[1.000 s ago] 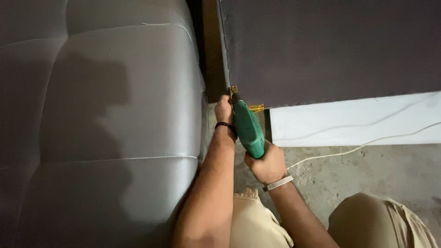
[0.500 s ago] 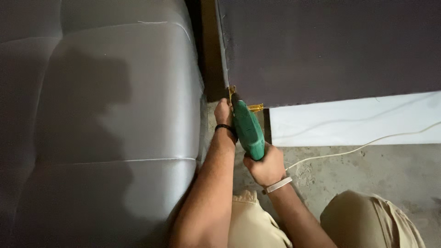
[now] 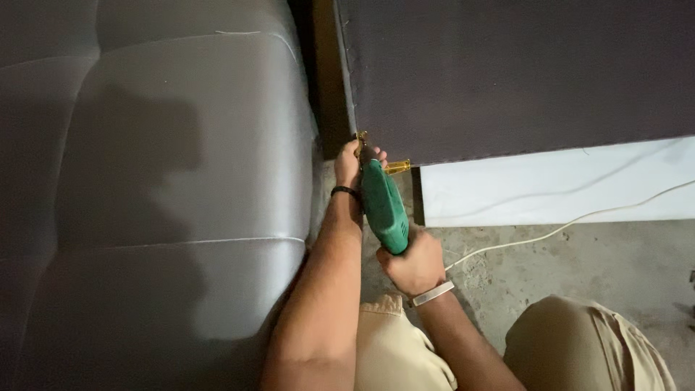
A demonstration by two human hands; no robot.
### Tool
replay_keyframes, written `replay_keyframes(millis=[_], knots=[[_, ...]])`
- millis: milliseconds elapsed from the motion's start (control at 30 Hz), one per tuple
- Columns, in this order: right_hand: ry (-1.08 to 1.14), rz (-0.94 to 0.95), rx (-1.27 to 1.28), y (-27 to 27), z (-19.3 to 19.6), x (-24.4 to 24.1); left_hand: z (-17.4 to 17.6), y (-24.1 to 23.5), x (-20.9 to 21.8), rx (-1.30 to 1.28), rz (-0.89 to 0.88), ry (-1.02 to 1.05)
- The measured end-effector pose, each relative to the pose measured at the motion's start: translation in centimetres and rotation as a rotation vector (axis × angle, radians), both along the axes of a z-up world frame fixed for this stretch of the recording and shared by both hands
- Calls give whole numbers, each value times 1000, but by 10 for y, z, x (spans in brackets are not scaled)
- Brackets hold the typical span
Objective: The person uses a green power drill to attach gold metal brackets to the underside of a gray upholstered furniture piece. They position each bracket, insert screws, and tighten them while kneeling on the floor.
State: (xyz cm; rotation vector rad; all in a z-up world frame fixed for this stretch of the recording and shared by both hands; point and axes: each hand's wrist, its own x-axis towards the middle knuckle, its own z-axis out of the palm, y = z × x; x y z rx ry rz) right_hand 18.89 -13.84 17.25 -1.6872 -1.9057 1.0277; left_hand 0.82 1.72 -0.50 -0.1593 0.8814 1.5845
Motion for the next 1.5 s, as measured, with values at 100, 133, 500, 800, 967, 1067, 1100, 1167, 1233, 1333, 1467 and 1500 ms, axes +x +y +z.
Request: replay_keyframes(millis=[100, 133, 500, 800, 967, 1067, 1100, 1167, 1233, 1333, 1467, 1500], knots=[[-36, 26, 25, -2, 2, -1, -12, 9, -8, 17, -10, 45], [-48, 29, 24, -4, 1, 0, -17, 11, -9, 28, -13, 75], [176, 37, 38, -11, -27, 37, -26, 21, 0, -21, 134, 56], [1053, -108, -95, -7, -44, 55, -10, 14, -3, -124, 105, 97], [1260, -213, -88, 8, -38, 63, -27, 14, -5, -46, 128, 72], [1316, -291, -76, 15, -34, 72, -41, 9, -10, -138, 85, 49], [1332, -314, -69, 15, -33, 74, -45, 4, -14, -217, 78, 82], [1357, -342, -71, 23, -29, 81, -49, -3, -17, -314, 14, 120], [1381, -359, -79, 27, -29, 89, -53, -17, -17, -348, -107, 133], [1355, -387, -1, 30, -27, 103, -49, -49, -3, -512, -269, 569], [1441, -305, -60, 41, -17, 145, -35, -73, 29, -626, -918, 1401], [1439, -271, -103, 45, -13, 161, -32, -75, 37, -641, -1028, 1373]])
